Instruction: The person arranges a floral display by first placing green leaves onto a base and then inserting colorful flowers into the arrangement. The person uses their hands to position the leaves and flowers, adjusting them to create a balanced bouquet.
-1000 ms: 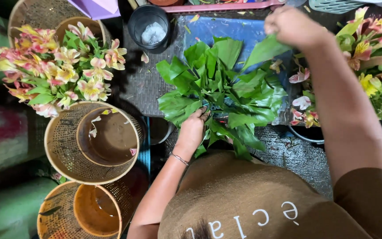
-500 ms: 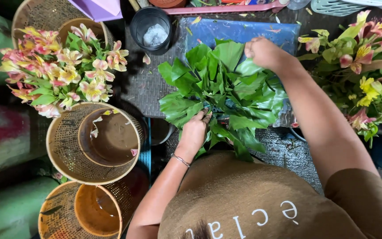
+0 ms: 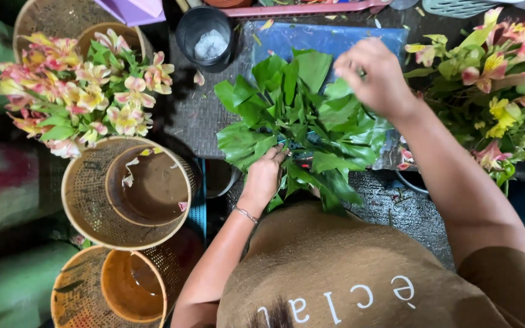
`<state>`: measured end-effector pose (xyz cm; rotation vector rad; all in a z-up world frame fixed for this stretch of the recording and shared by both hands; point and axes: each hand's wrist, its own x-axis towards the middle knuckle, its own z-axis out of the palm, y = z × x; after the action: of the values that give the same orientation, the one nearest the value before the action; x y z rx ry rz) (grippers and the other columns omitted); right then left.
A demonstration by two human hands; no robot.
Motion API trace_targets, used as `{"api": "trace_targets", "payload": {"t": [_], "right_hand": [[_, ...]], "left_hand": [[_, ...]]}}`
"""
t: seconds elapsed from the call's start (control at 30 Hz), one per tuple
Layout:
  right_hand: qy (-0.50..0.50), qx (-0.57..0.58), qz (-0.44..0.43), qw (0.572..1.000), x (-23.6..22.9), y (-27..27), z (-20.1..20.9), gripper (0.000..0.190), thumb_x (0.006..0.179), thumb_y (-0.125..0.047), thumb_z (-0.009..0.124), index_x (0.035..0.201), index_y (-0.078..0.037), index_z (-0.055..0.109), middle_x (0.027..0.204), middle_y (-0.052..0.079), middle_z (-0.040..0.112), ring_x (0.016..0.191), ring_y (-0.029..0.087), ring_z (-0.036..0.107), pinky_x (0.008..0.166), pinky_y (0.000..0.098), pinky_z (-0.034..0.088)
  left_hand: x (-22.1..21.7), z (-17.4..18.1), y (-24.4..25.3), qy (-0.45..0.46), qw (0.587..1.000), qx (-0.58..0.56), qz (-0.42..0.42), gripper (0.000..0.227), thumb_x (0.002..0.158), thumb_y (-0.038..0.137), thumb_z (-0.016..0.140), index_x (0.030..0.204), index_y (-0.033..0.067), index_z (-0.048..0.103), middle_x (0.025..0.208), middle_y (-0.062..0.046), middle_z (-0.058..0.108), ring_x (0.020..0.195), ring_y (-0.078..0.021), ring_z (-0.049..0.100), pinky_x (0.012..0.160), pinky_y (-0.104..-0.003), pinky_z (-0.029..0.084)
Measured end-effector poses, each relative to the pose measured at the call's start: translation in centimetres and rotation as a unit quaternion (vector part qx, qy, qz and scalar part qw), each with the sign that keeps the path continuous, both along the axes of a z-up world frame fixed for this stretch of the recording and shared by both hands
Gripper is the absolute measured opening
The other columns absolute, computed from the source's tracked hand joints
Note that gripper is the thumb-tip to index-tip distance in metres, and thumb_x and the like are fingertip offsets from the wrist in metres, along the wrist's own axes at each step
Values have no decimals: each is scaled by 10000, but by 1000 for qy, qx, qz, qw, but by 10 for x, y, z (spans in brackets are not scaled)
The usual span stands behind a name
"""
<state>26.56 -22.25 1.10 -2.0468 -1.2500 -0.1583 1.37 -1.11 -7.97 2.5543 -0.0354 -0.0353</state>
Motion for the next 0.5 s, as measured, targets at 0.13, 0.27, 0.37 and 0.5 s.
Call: {"api": "trace_targets", "payload": {"t": [0.13,0.27,0.37,0.5], "right_hand": [[138,-15,28,990,-60,5,5,140,1003,-179,782,895,-99,742,853,47,689,807,222,612,886,359,519],[111,-76,5,991,-89,8,0,44,930,-140,765,925,-97,756,796,31,665,701,209,616,723,361,542],[101,-98,-25,990,-96,5,-1,64,903,-164,772,911,-105,750,810,26,683,693,219,643,689,371,555],[39,-112,-125,985,-85,-7,-28,130,953,-247,736,847,-173,723,863,-61,701,796,173,691,767,339,572]], "left_hand": [[-5,-34,1,34,997,65,19,420,846,113,690,1263,165,683,1378,36,603,1069,-242,718,935,-323,589],[-4,-32,1,37,997,57,20,416,848,82,687,1255,167,668,1373,47,589,1101,-224,707,949,-324,583],[-3,-30,1,41,997,57,18,430,853,67,688,1271,165,668,1369,41,593,1103,-224,710,948,-320,585],[-4,-34,1,43,997,64,18,444,856,68,691,1287,170,668,1370,41,597,1085,-223,717,937,-319,591]]}}
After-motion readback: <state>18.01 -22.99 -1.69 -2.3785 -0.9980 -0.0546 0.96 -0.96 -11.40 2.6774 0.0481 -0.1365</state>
